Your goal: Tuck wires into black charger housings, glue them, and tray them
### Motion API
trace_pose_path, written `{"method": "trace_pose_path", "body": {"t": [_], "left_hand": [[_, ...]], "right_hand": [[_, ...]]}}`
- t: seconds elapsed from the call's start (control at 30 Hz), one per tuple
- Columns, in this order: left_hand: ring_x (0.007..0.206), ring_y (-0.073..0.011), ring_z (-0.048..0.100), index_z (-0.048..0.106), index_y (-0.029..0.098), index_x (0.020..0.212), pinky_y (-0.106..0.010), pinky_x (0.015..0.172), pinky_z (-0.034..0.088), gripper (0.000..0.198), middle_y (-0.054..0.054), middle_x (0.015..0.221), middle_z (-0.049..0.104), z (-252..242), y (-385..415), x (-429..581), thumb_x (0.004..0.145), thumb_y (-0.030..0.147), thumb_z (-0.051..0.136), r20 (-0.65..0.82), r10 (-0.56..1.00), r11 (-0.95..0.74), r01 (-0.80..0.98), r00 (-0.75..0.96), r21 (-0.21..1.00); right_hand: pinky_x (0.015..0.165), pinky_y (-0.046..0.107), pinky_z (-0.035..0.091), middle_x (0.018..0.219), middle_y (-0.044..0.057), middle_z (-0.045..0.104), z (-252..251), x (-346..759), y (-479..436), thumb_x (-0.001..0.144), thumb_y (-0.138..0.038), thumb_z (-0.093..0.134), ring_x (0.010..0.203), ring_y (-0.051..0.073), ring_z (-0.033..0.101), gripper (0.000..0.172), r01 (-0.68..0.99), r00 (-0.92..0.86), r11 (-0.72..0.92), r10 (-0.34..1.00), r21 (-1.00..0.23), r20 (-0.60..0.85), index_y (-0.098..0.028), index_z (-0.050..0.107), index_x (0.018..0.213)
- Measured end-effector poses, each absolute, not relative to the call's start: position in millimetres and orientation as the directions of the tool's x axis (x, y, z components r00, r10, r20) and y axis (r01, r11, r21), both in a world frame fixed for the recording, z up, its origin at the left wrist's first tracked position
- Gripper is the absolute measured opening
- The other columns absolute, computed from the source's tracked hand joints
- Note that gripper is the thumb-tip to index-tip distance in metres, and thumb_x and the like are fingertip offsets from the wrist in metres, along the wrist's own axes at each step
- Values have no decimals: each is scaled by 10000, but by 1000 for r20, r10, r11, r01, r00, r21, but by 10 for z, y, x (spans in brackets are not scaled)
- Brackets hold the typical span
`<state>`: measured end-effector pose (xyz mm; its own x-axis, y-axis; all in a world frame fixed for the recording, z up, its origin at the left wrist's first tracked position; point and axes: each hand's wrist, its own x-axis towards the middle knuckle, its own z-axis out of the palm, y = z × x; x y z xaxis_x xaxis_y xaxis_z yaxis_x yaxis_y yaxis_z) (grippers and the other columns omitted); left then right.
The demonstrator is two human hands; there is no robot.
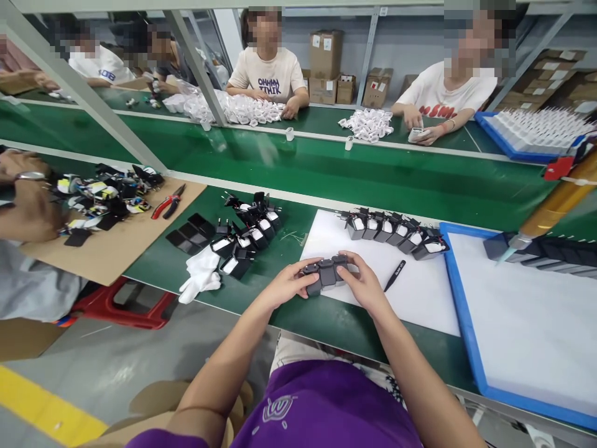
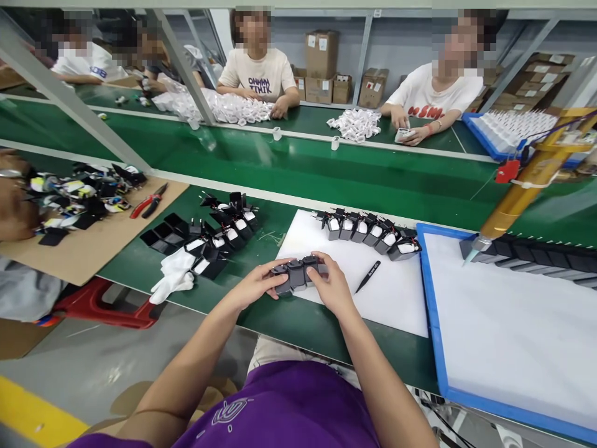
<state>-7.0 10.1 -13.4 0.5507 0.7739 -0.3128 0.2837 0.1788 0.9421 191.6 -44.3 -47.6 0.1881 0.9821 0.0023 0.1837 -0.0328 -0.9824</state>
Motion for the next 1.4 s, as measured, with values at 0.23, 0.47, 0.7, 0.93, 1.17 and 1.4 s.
{"method": "trace_pose_path", "body": {"t": [0.23,0.47,0.7,0.93,1.17,1.4], "left_hand": [[624,-88,569,588,181,1008,-230,540,520,435,-79,1163,628,-215,16,-85,716,468,733,-247,860,185,179,446,966],[729,-124,596,578,177,967,-231,590,505,388,-87,1180,630,-213,39,-88,719,427,742,-248,844,199,151,476,968],[841,-164,610,560,201,991,-246,634,496,356,-74,1235,604,-180,11,-80,745,417,701,-294,833,250,155,469,956],[919,-188,619,549,214,986,-269,699,506,334,-66,1230,610,-197,-8,-67,753,401,699,-297,829,253,156,473,955],[759,-131,577,557,193,1037,-220,586,502,373,-60,1092,615,-249,-63,-58,769,417,690,-252,856,216,131,452,968],[728,-132,535,522,201,1174,-230,578,529,519,-34,929,575,-292,-125,-76,779,509,658,-189,872,123,172,453,977]], "right_hand": [[973,413,484,1214,83,630,-476,1839,-470,866,-378,547,1114,224,591,334,127,227,6,973,-992,35,-228,585,1163],[962,406,503,1229,85,627,-474,1798,-455,883,-387,536,1110,231,600,341,102,243,-2,970,-995,23,-230,592,1180],[955,401,510,1251,80,615,-466,1807,-472,865,-337,551,1102,229,608,343,20,213,-25,977,-999,-20,-238,584,1191],[1011,423,469,1241,71,612,-444,1796,-478,856,-299,558,1119,220,591,335,6,216,-29,976,-1000,-27,-242,570,1186],[1008,432,458,1232,92,583,-506,1736,-484,858,-283,565,1143,207,566,328,16,280,47,959,-999,50,-241,479,1172],[957,437,472,1083,98,519,-301,1728,-651,896,-286,508,1104,228,534,107,460,337,230,849,-858,408,-224,550,972]]}}
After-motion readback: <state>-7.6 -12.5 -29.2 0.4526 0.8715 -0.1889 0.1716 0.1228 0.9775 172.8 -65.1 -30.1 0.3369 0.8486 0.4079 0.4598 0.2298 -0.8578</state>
